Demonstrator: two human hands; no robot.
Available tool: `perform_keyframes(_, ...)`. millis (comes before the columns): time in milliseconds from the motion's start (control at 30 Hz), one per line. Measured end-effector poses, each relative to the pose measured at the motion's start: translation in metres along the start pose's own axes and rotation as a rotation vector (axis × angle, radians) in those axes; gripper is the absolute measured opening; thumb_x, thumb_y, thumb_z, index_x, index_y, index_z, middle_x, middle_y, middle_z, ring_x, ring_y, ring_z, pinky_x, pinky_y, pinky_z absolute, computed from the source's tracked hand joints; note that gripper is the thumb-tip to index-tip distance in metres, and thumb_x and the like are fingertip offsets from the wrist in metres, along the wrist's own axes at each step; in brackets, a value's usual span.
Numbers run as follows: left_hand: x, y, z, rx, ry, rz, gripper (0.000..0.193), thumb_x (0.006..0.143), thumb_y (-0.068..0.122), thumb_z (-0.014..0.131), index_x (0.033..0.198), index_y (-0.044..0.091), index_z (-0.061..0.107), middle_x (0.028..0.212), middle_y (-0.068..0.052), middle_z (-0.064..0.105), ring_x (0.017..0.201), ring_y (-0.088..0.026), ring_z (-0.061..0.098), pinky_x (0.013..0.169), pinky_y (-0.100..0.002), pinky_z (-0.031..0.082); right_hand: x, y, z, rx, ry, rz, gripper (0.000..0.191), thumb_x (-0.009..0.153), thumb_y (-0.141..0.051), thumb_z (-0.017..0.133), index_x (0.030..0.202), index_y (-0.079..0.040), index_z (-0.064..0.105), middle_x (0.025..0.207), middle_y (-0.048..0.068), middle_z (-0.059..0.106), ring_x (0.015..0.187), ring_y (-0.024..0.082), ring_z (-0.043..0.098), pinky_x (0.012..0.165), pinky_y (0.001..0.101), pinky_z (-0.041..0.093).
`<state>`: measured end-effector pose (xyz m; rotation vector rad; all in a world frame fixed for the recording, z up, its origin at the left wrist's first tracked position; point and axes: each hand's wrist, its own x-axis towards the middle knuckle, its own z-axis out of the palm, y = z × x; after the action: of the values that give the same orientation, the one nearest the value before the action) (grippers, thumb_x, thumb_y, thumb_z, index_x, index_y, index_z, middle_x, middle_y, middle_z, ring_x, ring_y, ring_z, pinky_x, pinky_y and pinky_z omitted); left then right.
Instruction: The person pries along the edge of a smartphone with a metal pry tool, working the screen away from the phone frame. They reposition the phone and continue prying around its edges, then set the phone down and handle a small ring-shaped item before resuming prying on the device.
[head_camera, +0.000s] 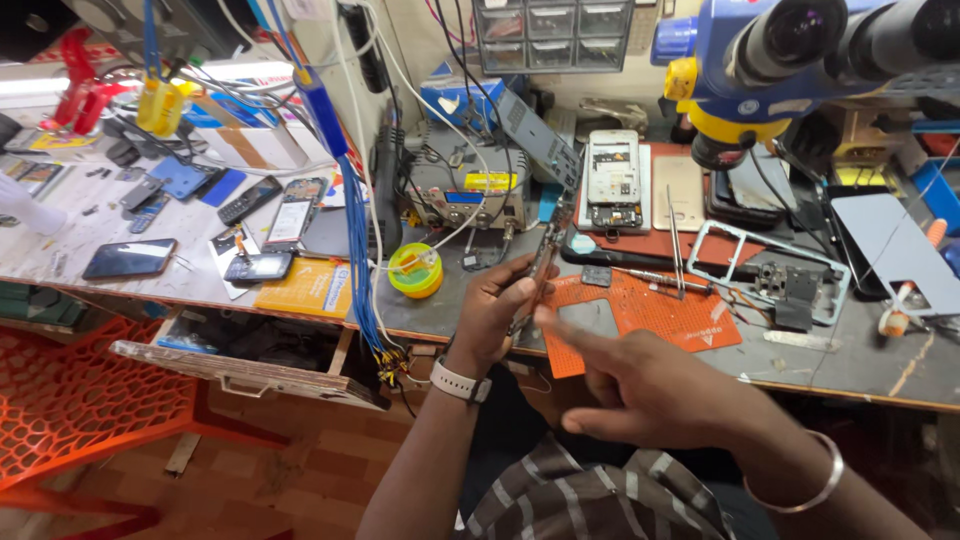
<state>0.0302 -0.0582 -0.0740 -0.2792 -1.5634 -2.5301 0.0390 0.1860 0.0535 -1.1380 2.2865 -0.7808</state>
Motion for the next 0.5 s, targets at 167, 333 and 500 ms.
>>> perform_keyframes(167,-0.001,-0.004,-0.003,0.086,0.002,0.028,0.06,0.094,0.025,0.073,0.139,-0.012,0.06,0.124,-0.018,0.07,0.108,-0.023,0.069,0.099,-0.037,0.056,0.0,-0.01,-0.001,0.221,0.514,0.063,0.087,0.08,-0.024,0.084,0.155,-0.007,0.043,0.071,0.007,0.065,0.058,0.022,0.062,0.051,0.0364,0.05)
perform_keyframes(333,0.0,-0.005,-0.003,-0.025,-0.013,0.001,0.06,0.091,0.022,0.076,0.138,-0.01,0.058,0.125,-0.016,0.07,0.113,-0.021,0.069,0.104,-0.037,0.055,-0.03,-0.009,0.001,0.054,-0.112,-0.523,0.035,0.088,-0.028,0.082,0.116,-0.008,0.074,0.095,0.009,0.075,0.083,0.03,0.075,0.07,0.0392,0.06)
perform_keyframes(500,-0.003,-0.002,-0.006,0.029,-0.028,0.02,0.058,0.093,0.023,0.074,0.14,-0.009,0.059,0.124,-0.015,0.071,0.11,-0.02,0.069,0.102,-0.035,0.055,-0.017,0.047,-0.001,-0.007,0.236,-0.137,0.03,0.08,-0.028,0.084,0.104,-0.009,0.079,0.069,0.007,0.071,0.064,0.021,0.071,0.059,0.034,0.056)
